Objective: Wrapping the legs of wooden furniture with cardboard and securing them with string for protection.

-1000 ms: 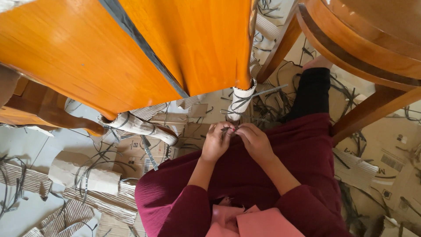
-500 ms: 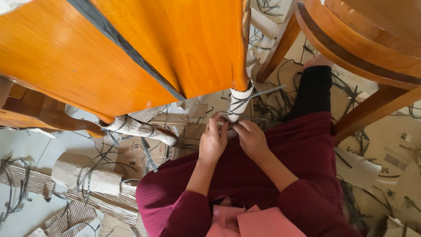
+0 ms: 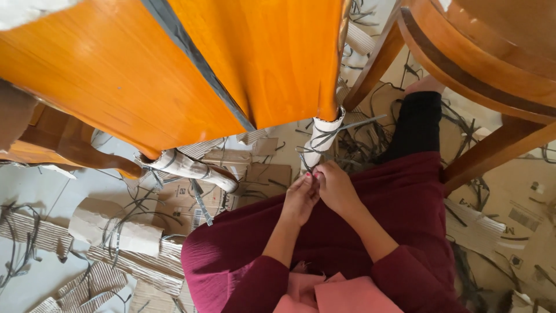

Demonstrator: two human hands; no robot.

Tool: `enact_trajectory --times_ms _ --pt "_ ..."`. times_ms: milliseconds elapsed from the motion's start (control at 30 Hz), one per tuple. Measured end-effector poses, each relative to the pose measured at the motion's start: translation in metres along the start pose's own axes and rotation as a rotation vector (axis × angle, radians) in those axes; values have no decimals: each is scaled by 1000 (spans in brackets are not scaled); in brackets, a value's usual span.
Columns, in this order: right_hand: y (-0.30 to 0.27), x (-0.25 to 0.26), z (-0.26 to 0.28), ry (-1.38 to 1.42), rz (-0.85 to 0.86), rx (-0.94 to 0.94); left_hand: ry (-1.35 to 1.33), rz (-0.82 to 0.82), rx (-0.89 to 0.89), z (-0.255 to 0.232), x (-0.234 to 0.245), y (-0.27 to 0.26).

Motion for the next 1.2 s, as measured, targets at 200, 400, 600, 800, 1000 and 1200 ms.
enact_trajectory --times_ms 200,400,600,800,1000,1200 --pt "-1 -10 -13 78 -54 18 -146 -103 -117 15 5 10" --pt "-7 -5 -8 160 -119 112 -444 -30 -25 8 -31 -13" --pt "-8 -11 -23 205 -293 235 -576 -2 13 37 -11 2" --pt "-7 17 -4 150 -479 330 -582 -125 -158 -3 -14 12" --pt "13 17 -21 150 -525 319 -605 -64 -258 -11 -3 19" --pt "49 13 -36 243 -543 280 -643 -62 -251 -13 4 16"
Point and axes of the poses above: each hand's wrist, its own y-axis towards the middle knuckle, its own x-axis out of the back of the hand, z = x × y, the point moved 7 cm from there along y, towards the middle knuckle, and after that the axes turned 14 degrees about -x, right-handed, at the moved point
